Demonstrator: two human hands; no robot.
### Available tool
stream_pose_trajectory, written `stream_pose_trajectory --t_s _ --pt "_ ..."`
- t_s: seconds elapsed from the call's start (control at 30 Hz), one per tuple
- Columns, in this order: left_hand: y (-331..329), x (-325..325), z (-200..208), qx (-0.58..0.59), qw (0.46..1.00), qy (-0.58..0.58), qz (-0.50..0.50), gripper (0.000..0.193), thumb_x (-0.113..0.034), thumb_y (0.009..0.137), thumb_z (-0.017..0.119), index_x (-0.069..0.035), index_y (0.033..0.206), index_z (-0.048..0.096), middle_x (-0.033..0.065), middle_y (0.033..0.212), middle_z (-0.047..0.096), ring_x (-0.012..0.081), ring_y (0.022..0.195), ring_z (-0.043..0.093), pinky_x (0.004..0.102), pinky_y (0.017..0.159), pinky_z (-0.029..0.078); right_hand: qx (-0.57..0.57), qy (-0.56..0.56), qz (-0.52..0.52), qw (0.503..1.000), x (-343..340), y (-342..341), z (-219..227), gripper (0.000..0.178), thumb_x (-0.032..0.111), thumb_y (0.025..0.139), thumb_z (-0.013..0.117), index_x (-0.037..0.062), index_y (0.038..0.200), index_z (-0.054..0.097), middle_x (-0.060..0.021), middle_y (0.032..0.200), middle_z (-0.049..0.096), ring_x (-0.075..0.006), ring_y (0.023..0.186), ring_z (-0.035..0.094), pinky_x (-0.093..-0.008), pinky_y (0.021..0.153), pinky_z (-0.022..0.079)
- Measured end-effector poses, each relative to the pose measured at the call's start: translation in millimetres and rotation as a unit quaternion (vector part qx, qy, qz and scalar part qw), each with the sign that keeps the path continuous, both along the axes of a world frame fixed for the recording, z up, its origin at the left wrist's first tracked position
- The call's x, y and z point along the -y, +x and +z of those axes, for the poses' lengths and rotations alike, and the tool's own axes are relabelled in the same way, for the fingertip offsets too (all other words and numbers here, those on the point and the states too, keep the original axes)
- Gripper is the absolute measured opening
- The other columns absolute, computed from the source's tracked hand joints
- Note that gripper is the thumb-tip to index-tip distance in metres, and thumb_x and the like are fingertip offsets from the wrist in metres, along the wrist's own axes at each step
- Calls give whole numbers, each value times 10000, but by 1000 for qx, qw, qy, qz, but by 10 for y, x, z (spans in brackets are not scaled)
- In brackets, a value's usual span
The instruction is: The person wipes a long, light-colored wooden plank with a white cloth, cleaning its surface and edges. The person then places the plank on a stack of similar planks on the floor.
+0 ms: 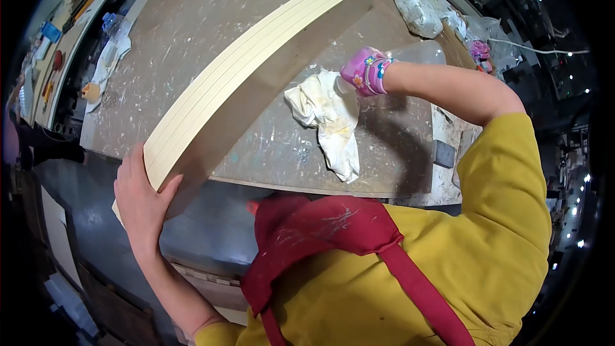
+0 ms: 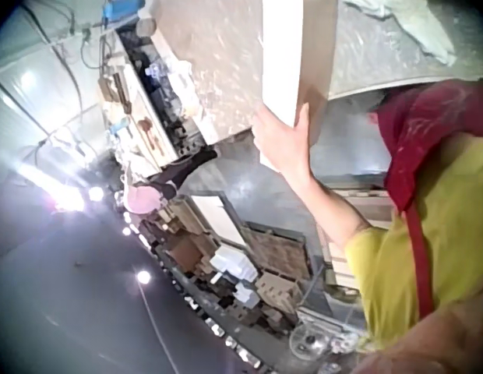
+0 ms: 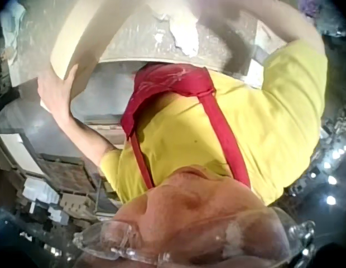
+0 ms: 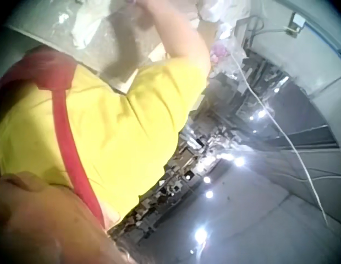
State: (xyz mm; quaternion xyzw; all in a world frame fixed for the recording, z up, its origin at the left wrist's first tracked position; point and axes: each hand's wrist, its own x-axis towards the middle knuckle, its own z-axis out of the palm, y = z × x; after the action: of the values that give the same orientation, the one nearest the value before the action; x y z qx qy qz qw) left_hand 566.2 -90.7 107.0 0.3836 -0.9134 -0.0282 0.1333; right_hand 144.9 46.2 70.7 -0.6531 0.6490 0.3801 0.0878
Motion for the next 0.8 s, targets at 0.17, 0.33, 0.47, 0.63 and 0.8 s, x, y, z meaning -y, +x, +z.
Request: stream_pose_trajectory --t_s 0.17,0.33,0.47,0.63,0.8 --pt "16 9 -12 13 1000 -7 13 765 -294 665 794 -41 1304 459 153 1077 565 345 984 532 422 834 422 -53 26 13 998 163 0 89 232 258 719 713 109 896 723 -102 821 708 -298 799 697 -388 708 560" --pt "8 8 0 19 1000 0 19 759 -280 658 799 -38 1296 467 151 1062 560 339 966 537 422 820 425 -68 34 33 997 220 8 80 215 244 732 698 114 901 729 -98 825 709 -293 811 697 -380 710 553" --pt "-1 1 11 13 1000 -4 18 747 -264 650 803 -38 1282 475 149 1054 562 335 962 541 420 814 426 -55 43 44 997 166 40 95 214 241 734 694 103 894 727 -104 821 708 -297 809 696 -379 709 549" --pt "-14 -10 15 12 1000 -6 22 751 -262 648 804 -41 1288 479 146 1067 568 335 968 544 416 813 427 -15 12 19 1000 94 90 101 214 248 733 692 84 869 714 -123 803 699 -317 793 689 -400 713 549" --pt "-15 -13 9 6 1000 -8 20 761 -271 648 802 -39 1298 481 146 1083 571 339 970 545 417 816 428 -23 7 -23 999 207 87 66 251 290 717 718 89 868 717 -117 808 699 -311 787 689 -405 703 551"
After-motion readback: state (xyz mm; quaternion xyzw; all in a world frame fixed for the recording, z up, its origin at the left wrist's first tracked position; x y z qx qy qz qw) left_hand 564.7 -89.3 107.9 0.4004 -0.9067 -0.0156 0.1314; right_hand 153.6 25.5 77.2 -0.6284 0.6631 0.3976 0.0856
